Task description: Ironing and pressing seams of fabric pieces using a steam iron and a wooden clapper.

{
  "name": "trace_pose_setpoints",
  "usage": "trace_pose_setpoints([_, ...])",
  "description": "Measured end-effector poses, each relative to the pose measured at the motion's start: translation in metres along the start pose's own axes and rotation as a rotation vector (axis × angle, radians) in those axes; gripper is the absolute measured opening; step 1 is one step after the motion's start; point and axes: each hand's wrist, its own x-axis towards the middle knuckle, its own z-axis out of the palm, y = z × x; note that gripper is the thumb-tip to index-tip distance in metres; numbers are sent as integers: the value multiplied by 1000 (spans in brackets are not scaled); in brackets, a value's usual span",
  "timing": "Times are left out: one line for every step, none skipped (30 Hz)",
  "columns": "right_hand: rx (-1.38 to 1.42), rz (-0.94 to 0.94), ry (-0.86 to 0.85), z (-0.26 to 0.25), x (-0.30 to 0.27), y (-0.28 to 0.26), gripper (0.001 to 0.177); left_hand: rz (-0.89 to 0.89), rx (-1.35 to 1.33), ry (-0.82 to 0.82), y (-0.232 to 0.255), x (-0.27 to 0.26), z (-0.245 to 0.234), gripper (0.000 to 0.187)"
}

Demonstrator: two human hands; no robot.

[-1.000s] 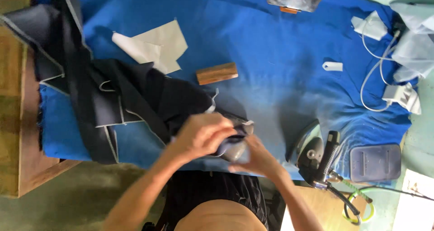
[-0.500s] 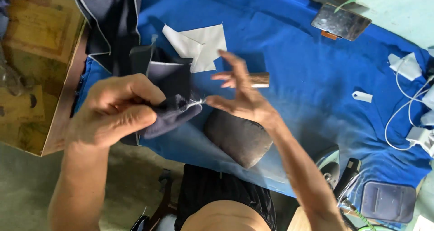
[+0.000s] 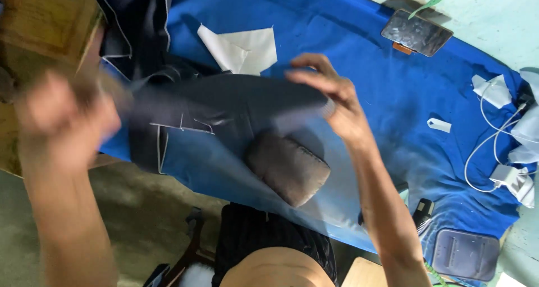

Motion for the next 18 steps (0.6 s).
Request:
trace_pose_setpoints([-1,5,-2,1,-15,1,52,-4,-4,0,19,-14,24,29])
trace_pose_setpoints([104,46,-27,1,-30,2,39,89,-38,-223,38,-27,48,9])
trace_pose_setpoints([208,86,-47,1,-46,2,26,181,-73,-455,58,-38,71,15])
trace_pose_setpoints([205,89,-41,-1,-77,35,26,181,-77,-460,37,-60,95,15])
trace_pose_setpoints([-59,223,-42,-3,-107,69,29,-58,60,-572,16,-82,119,15])
trace_pose_setpoints([-325,354,-44,-5,-138,102,52,-300,197,-680,-5,-105,142,16])
trace_pose_setpoints([-324,356,-43,-3,-168,122,52,-301,197,-682,-38,-132,159,16])
trace_pose_setpoints([-601,366,58,-2,-199,141,58,-324,263,-708,-71,-158,176,24])
trace_pose_setpoints([-877,371,160,-1,-230,159,65,-346,330,-735,-103,-185,194,37])
trace_pose_setpoints([-878,374,162,2,-247,171,65,-346,328,-738,-114,-186,199,37])
trace_pose_setpoints([-950,378,247,6,-265,181,54,-286,333,-543,-124,-189,204,32])
trace_pose_setpoints([-1021,380,332,10,-284,191,43,-223,334,-348,-134,-193,209,29])
trace_pose_setpoints([-1024,385,333,27,-273,178,43,-223,331,-353,-126,-181,213,29])
trace_pose_setpoints([-949,303,305,45,-261,165,36,-186,384,-163,-118,-169,216,23])
trace_pose_setpoints([-871,219,274,64,-248,153,30,-151,437,31,-110,-158,218,23])
trace_pose_setpoints([-870,221,273,80,-244,149,30,-153,436,30,-128,-161,220,23])
trace_pose_setpoints([-923,135,194,95,-238,146,33,-196,535,150,-146,-162,220,24])
trace_pose_setpoints([-975,47,114,110,-232,143,40,-239,632,270,-164,-163,221,29])
